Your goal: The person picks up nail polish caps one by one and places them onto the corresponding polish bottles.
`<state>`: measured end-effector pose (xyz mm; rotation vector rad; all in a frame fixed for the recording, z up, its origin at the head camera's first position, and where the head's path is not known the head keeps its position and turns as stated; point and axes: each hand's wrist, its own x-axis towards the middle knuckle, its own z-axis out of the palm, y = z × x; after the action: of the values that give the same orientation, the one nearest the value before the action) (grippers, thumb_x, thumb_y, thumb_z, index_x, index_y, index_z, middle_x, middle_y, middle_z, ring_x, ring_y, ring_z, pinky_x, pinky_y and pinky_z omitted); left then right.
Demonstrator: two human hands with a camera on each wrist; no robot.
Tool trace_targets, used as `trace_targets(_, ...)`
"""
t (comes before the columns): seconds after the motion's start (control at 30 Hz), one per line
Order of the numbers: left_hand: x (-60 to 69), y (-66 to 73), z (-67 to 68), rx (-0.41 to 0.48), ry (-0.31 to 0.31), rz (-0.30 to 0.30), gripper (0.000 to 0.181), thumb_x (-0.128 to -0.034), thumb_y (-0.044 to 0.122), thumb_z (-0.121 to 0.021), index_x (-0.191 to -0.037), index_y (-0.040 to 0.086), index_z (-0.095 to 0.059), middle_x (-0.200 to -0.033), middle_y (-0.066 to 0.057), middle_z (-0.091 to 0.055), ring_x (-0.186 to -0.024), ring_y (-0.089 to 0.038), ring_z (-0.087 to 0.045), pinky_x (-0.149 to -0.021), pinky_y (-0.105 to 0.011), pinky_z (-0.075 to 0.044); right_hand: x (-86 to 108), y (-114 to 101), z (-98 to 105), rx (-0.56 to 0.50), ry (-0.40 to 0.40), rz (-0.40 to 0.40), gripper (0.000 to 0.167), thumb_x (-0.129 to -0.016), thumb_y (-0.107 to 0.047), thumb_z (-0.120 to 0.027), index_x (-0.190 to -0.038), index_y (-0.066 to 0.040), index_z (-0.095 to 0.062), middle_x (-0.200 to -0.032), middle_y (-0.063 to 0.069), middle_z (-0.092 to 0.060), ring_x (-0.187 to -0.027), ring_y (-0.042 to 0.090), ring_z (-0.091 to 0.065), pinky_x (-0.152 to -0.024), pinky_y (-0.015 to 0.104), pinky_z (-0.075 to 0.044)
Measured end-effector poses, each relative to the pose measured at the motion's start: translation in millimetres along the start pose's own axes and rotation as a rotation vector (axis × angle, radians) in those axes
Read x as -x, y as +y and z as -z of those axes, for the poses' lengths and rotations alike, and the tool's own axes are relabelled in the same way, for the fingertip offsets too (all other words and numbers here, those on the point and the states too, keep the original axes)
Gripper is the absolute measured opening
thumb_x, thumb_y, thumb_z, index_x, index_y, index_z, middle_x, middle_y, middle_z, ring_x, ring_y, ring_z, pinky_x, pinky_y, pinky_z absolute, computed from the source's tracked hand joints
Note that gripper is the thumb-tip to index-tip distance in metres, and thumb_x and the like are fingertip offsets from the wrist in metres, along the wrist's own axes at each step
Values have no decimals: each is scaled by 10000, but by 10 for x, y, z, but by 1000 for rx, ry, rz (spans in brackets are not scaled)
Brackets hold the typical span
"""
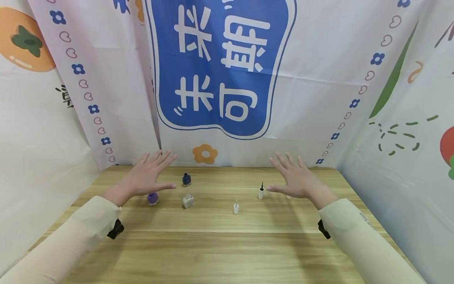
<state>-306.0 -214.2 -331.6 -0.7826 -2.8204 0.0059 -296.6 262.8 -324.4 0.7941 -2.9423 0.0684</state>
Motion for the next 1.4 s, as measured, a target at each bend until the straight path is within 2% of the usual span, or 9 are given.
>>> trace_targets(0.2,-13,1,38,58,20,22,1005,-832,764,-485,-1568,174,-138,-1601,-136,-113,-1443,-389,-104,-1123,-592,-10,16,-33,81,-11,32,10,931,-901,-608,-562,-1564,-117,-131,-1598,182,-46,-1435,431,16,-1106,623,9)
trace_targets(0.43,-32,49,53,171,25,49,999,-831,724,-548,-1570,195,-134,-1601,-116,-124,-1448,-353,-126,-1130,-578,-46,81,-70,146,-94,55,3,946,-897,-628,-551,-1568,-127,-109,-1603,172,-49,-1441,418,-1,-1117,608,-19)
trace_targets(0.63,-18,107,58,271,74,49,1009,-795,774,-532,-1557,191,-219,-1577,-120,-231,-1422,-343,-237,-1112,-576,-191,136,-107,111,-195,99,-15,965,-862,-634,-600,-1571,-181,-129,-1604,149,-106,-1440,414,-77,-1104,628,-109)
trace_targets(0.8,27,150,-4,358,121,66,974,-797,705,-618,-1545,191,-263,-1557,-121,-286,-1398,-342,-295,-1088,-553,-273,176,-168,49,-292,156,-14,938,-854,-585,-653,-1567,-223,-163,-1589,138,-179,-1423,404,-183,-1081,628,-205)
trace_targets(0.97,60,204,-95,457,159,101,896,-822,545,-717,-1523,154,-318,-1534,-118,-335,-1385,-345,-318,-1086,-539,-287,183,-243,-43,-364,237,11,918,-850,-542,-685,-1548,-144,-242,-1542,171,-296,-1369,398,-322,-1076,570,-282)
trace_targets(1.13,96,259,-229,507,173,144,875,-811,564,-716,-1493,134,-377,-1481,-129,-417,-1325,-359,-403,-1046,-557,-341,150,-323,-196,-483,284,34,857,-851,-407,-746,-1518,-89,-313,-1492,179,-383,-1301,417,-418,-1024,566,-362)
trace_targets(1.23,122,295,-308,547,174,162,874,-804,584,-711,-1485,139,-392,-1437,-139,-467,-1256,-356,-475,-994,-575,-390,132,-381,-301,-564,299,51,805,-855,-331,-760,-1495,-60,-353,-1439,196,-450,-1260,407,-470,-981,552,-416)
trace_targets(1.4,145,367,-406,693,176,190,824,-817,516,-736,-1456,104,-420,-1360,-154,-524,-1199,-334,-512,-952,-533,-446,117,-487,-447,-729,270,37,719,-876,-258,-744,-1463,-35,-392,-1363,206,-524,-1239,366,-500,-958,512,-451)
